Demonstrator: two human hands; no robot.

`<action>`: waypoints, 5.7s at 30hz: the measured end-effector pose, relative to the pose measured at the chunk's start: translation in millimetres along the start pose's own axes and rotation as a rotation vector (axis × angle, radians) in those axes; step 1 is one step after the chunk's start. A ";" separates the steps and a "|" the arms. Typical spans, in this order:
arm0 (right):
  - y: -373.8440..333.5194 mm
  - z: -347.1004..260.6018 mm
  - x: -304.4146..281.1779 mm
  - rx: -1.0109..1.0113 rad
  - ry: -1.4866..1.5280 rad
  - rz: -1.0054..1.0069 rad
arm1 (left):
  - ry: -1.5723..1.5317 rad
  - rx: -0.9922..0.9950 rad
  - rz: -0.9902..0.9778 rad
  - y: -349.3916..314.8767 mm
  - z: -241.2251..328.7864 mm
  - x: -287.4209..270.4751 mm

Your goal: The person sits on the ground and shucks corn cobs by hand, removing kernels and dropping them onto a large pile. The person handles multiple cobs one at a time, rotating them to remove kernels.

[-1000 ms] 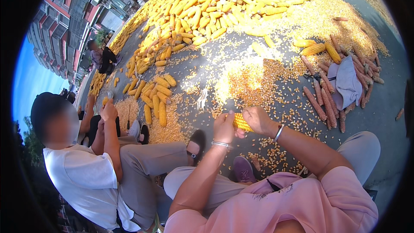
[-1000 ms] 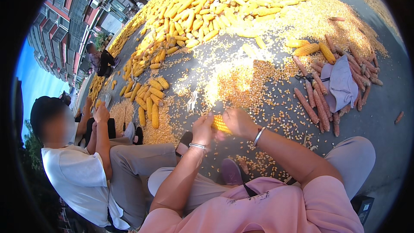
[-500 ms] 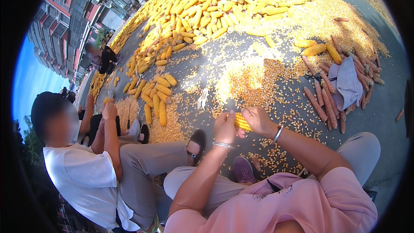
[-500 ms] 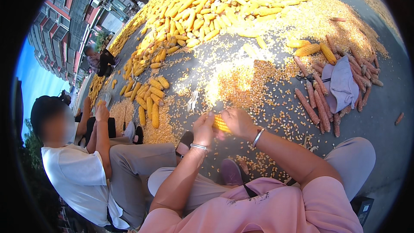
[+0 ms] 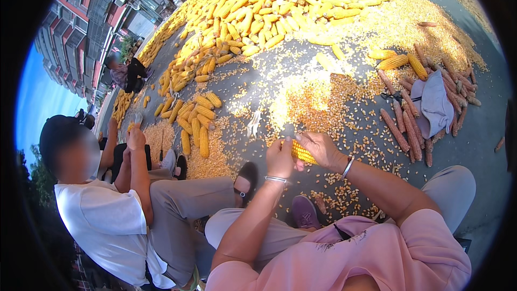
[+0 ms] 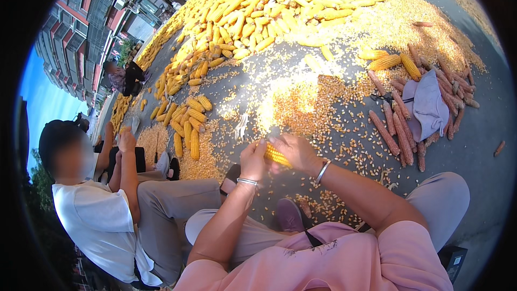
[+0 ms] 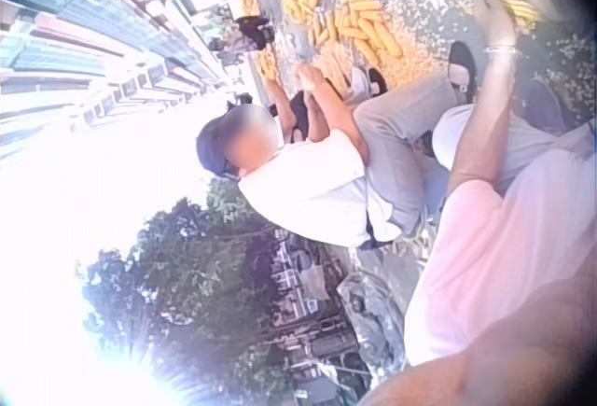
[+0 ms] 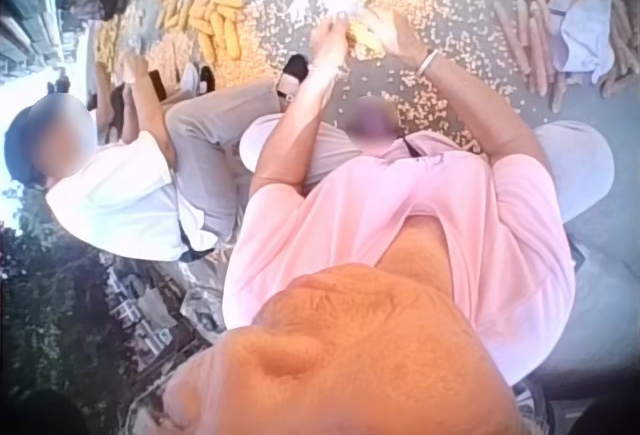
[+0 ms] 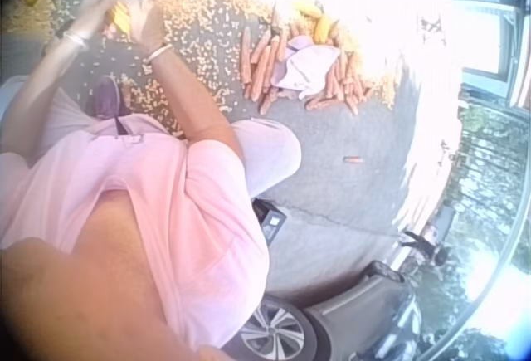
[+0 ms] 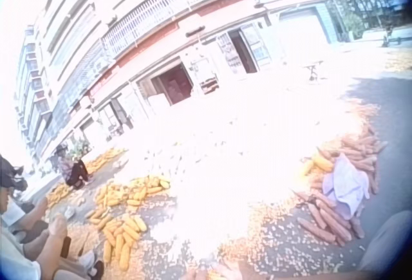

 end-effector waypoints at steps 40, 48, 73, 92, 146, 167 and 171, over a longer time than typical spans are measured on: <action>-1.1 -21.8 3.9 -0.232 -0.271 -0.189 | 0.016 -0.027 0.002 5.0 -2.7 -6.5; -13.5 -25.8 20.8 -0.481 -0.691 -0.199 | 0.036 -0.089 -0.078 0.6 -8.4 -1.5; 10.3 -21.4 -7.9 -0.072 -0.326 -0.103 | -0.229 0.094 -0.138 0.2 26.6 0.1; 12.2 13.0 -9.7 0.084 0.043 -0.025 | -0.180 0.114 -0.136 -4.2 28.2 5.2; 7.5 2.2 -13.9 0.092 -0.025 0.071 | -0.185 0.108 -0.162 -1.9 21.8 10.6; 9.3 -4.8 5.7 -0.034 -0.295 -0.085 | -0.154 0.085 -0.121 2.2 6.0 8.2; 5.3 -14.0 10.7 -0.076 -0.221 -0.050 | -0.159 0.066 -0.114 2.8 -2.0 5.5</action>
Point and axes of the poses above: each hand's wrist, its own y-axis towards the middle knuckle, its own x-axis out of the palm, z = x × y, the point moved 10 cm from there along y, towards the middle knuckle, and after that the axes turned 8 degrees about y, right-handed, at the moved point
